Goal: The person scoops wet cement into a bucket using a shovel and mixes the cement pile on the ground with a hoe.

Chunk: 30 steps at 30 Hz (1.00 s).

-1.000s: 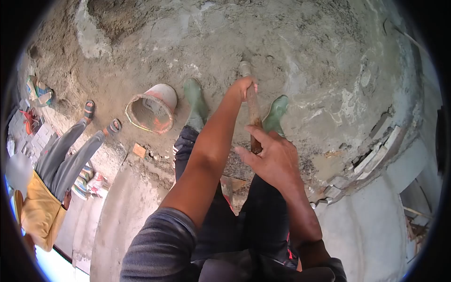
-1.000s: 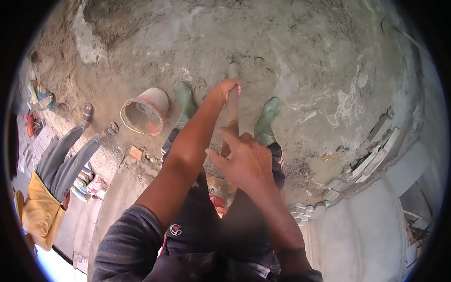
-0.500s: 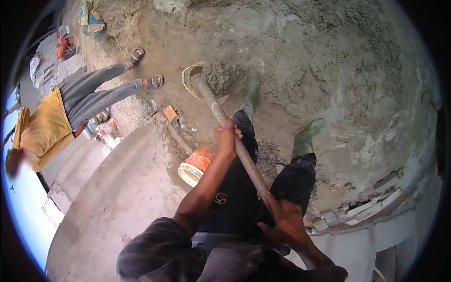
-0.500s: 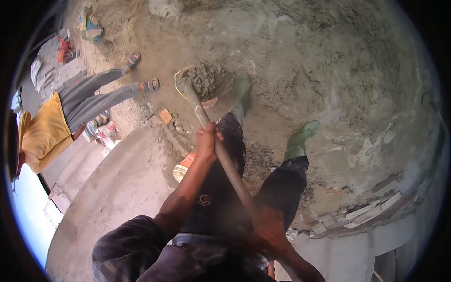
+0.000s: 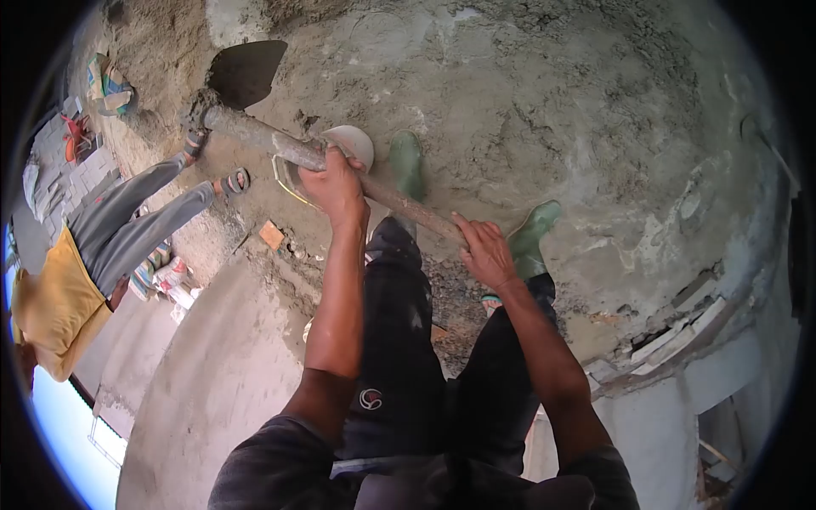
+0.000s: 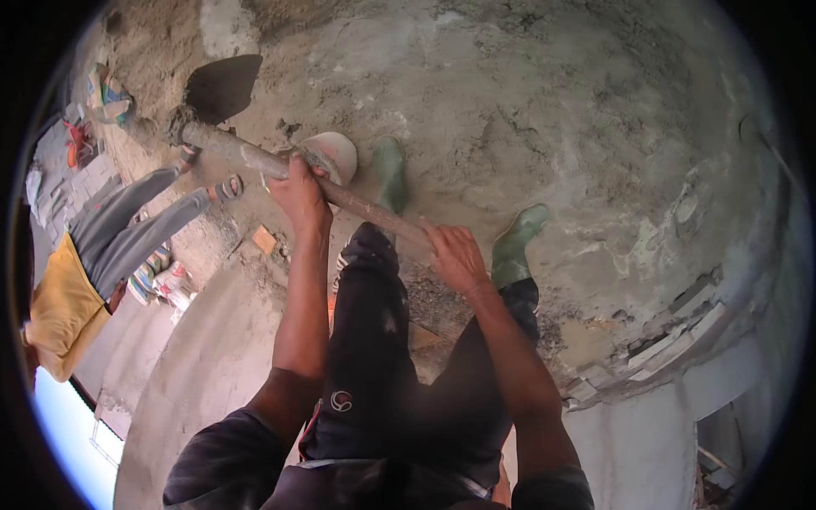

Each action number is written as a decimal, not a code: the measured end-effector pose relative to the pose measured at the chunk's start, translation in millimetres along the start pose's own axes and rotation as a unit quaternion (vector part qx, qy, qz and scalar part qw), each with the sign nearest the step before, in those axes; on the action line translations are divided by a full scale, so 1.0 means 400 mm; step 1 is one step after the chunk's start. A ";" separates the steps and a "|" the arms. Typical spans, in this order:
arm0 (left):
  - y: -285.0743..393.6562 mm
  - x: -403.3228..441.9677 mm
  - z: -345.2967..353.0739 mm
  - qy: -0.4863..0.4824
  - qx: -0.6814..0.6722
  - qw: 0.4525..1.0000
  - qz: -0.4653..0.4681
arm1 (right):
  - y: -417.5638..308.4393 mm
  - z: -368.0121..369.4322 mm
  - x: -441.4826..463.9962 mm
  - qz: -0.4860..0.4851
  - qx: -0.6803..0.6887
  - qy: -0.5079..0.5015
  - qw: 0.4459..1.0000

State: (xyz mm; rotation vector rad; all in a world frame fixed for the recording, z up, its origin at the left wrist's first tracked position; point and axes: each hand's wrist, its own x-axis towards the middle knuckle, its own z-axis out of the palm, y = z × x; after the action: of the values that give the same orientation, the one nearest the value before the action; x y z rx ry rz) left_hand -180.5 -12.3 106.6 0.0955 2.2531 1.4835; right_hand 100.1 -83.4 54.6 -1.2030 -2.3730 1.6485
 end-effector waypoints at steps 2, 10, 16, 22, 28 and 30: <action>-0.012 0.132 0.156 0.006 0.020 1.000 0.017 | -0.013 -0.079 0.127 0.022 0.029 0.002 0.999; -0.533 0.084 0.594 -0.239 0.289 0.895 -0.242 | 0.066 -0.285 0.072 0.295 0.219 -0.042 0.929; -0.560 -0.283 0.570 -0.365 0.339 0.807 -0.316 | -0.140 -0.341 -0.096 0.448 0.411 0.003 0.794; -0.354 -0.292 0.375 -0.455 0.323 0.737 -0.380 | -0.394 -0.299 -0.165 0.379 0.514 0.068 0.767; -0.129 -0.278 -0.006 -0.331 0.213 0.818 -0.420 | -0.642 -0.327 -0.326 0.303 0.385 -0.157 0.857; -0.029 -0.299 -0.129 -0.272 0.180 0.856 -0.401 | -0.664 -0.342 -0.412 0.254 0.358 -0.201 0.876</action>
State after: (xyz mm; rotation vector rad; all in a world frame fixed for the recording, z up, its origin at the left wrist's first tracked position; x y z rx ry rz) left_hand -90.7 -96.3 151.4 -0.2570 1.7204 0.4956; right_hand 119.7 -111.7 394.0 -1.4584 -1.3122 2.8127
